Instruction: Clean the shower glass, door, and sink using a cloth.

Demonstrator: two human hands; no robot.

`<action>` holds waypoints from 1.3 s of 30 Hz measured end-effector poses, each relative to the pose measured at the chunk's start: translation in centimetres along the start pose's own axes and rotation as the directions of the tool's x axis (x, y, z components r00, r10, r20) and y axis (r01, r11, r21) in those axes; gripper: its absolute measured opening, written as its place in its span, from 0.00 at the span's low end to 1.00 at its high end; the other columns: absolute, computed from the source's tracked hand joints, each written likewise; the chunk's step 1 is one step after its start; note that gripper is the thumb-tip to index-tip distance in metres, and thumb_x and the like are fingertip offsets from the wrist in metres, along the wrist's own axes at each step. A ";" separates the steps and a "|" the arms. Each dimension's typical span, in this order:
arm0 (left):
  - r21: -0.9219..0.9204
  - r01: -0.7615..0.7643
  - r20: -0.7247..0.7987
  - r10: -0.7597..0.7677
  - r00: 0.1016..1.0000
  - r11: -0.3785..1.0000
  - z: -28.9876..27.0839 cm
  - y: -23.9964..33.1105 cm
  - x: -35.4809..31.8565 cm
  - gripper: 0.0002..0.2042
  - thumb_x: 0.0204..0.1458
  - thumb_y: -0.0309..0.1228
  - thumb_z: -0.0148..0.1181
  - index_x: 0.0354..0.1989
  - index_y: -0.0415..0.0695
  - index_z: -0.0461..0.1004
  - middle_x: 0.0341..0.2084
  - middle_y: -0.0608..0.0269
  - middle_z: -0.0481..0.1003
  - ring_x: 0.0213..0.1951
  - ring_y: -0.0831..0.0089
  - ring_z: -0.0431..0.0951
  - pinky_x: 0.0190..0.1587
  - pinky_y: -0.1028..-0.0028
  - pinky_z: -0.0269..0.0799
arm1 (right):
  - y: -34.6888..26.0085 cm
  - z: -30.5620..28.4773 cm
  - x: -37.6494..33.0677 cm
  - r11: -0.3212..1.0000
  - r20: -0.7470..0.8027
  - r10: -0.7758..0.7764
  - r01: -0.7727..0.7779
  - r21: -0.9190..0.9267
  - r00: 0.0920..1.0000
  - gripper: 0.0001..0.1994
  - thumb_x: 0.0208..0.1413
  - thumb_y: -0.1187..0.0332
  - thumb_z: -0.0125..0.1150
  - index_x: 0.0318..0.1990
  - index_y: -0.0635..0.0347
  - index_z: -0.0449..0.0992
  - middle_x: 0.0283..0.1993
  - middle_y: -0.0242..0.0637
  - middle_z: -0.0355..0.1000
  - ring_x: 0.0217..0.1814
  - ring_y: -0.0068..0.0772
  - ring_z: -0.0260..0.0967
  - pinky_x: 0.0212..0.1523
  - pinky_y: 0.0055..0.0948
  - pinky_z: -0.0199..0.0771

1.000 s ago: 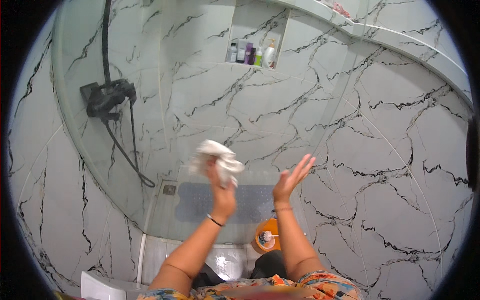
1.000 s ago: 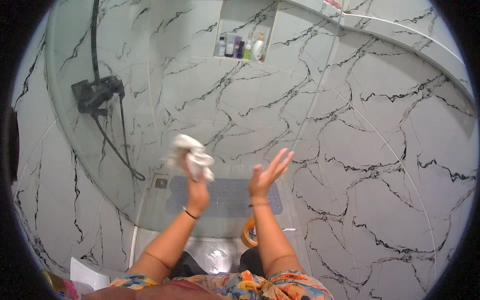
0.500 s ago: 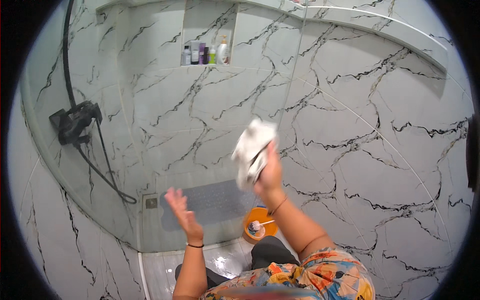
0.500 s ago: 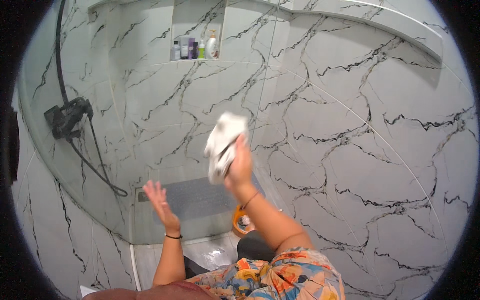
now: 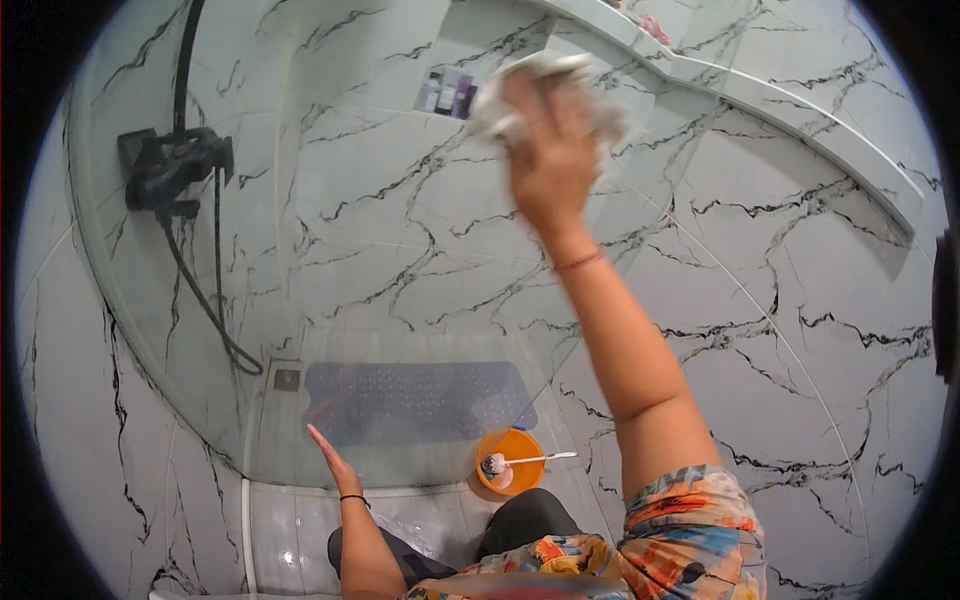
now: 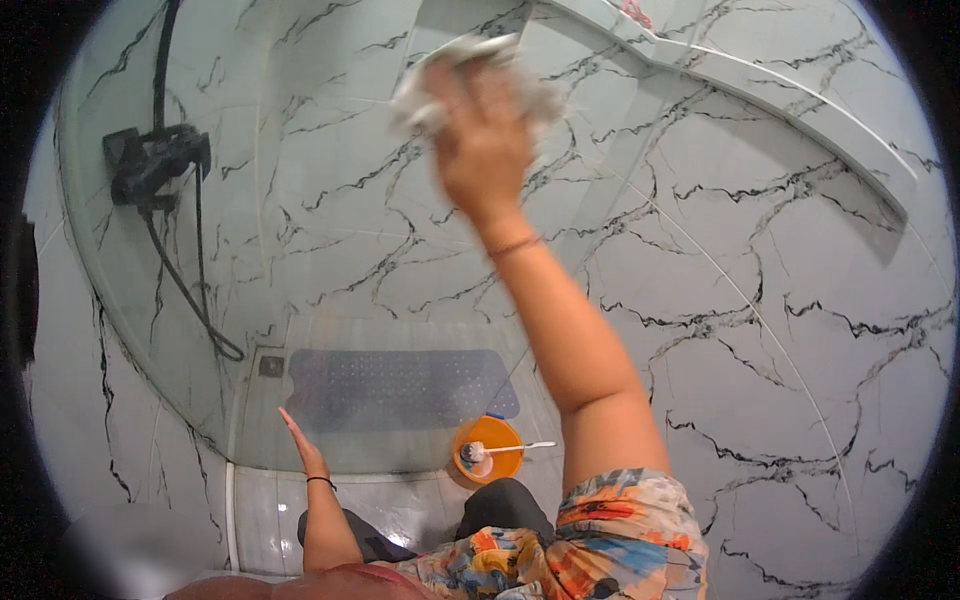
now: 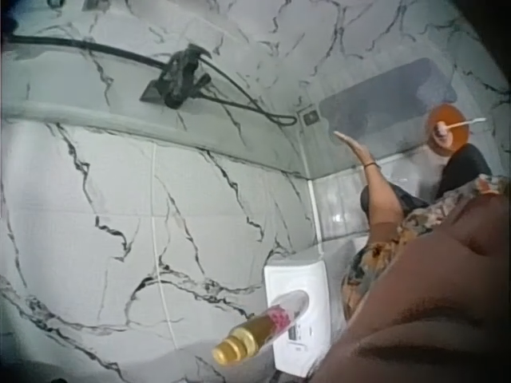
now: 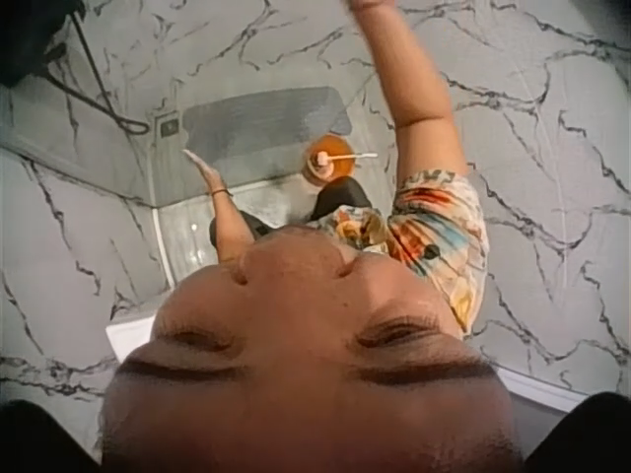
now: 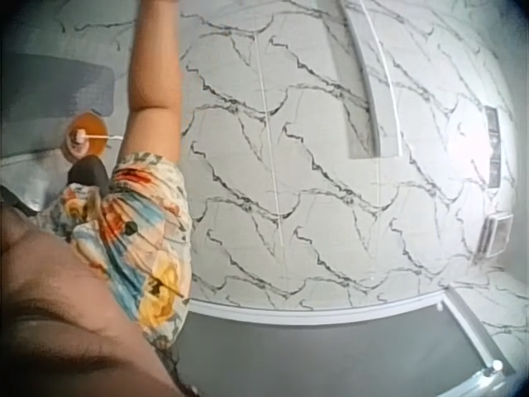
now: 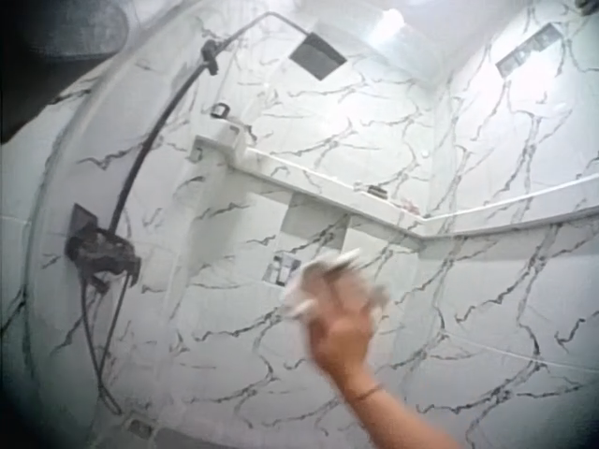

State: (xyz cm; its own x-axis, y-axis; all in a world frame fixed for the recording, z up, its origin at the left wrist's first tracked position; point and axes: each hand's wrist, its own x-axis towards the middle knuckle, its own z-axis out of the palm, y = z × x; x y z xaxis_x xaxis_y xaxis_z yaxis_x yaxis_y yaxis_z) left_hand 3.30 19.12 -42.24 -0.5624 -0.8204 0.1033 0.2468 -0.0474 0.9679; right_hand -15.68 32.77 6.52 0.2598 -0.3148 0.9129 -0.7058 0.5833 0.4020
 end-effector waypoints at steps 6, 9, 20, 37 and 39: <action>0.095 -0.029 0.012 0.028 1.000 0.995 0.3 -1.9 -0.4 0.31 0.60 0.51 0.31 0.67 0.47 0.37 0.67 0.58 0.34 0.68 0.64 0.29 0.65 0.64 0.26 | -13.4 0.9 -15.6 0.762 0.430 -0.604 0.330 0.557 0.671 0.21 0.52 0.66 0.50 0.55 0.40 0.66 0.55 0.23 0.63 0.59 0.26 0.60 0.68 0.41 0.42; 0.115 -0.049 0.037 0.045 0.998 0.992 -1.4 -4.5 -0.5 0.31 0.60 0.49 0.34 0.66 0.46 0.38 0.67 0.56 0.34 0.68 0.63 0.28 0.65 0.64 0.26 | -12.9 1.7 -14.3 0.629 0.363 -0.772 0.545 0.555 0.522 0.21 0.53 0.68 0.49 0.56 0.38 0.65 0.57 0.26 0.63 0.60 0.25 0.59 0.69 0.43 0.36; -0.001 -0.010 -0.015 0.010 1.000 1.000 1.2 -1.8 -0.6 0.35 0.57 0.52 0.41 0.67 0.50 0.36 0.67 0.54 0.28 0.67 0.60 0.27 0.64 0.61 0.33 | -4.8 3.7 7.3 0.979 -0.191 -0.157 0.177 0.097 0.969 0.16 0.59 0.64 0.46 0.53 0.53 0.69 0.54 0.36 0.67 0.61 0.43 0.58 0.62 0.36 0.54; -0.003 0.008 -0.025 -0.008 1.000 1.000 1.4 -1.5 -1.0 0.36 0.56 0.47 0.47 0.67 0.50 0.36 0.66 0.49 0.27 0.67 0.55 0.29 0.64 0.60 0.36 | -14.8 6.9 2.8 0.894 0.103 -0.440 0.446 -0.048 0.892 0.29 0.48 0.76 0.50 0.59 0.37 0.58 0.52 0.31 0.68 0.53 0.37 0.65 0.60 0.51 0.54; -0.022 0.001 -0.041 -0.002 0.999 1.000 1.7 -1.8 -1.0 0.37 0.55 0.48 0.47 0.67 0.50 0.35 0.66 0.49 0.26 0.67 0.55 0.29 0.64 0.59 0.36 | -14.6 6.9 8.3 0.969 -0.135 -0.234 0.242 0.053 0.963 0.24 0.50 0.77 0.50 0.55 0.41 0.66 0.56 0.28 0.65 0.58 0.36 0.62 0.61 0.51 0.48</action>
State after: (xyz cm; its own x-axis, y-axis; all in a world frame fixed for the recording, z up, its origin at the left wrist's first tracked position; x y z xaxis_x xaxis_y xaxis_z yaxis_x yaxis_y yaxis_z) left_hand 2.07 21.02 -43.71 -0.5298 -0.8431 0.0915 0.2632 -0.0608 0.9628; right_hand -7.79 16.43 7.75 0.5038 -0.3387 0.7947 -0.6556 0.4491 0.6070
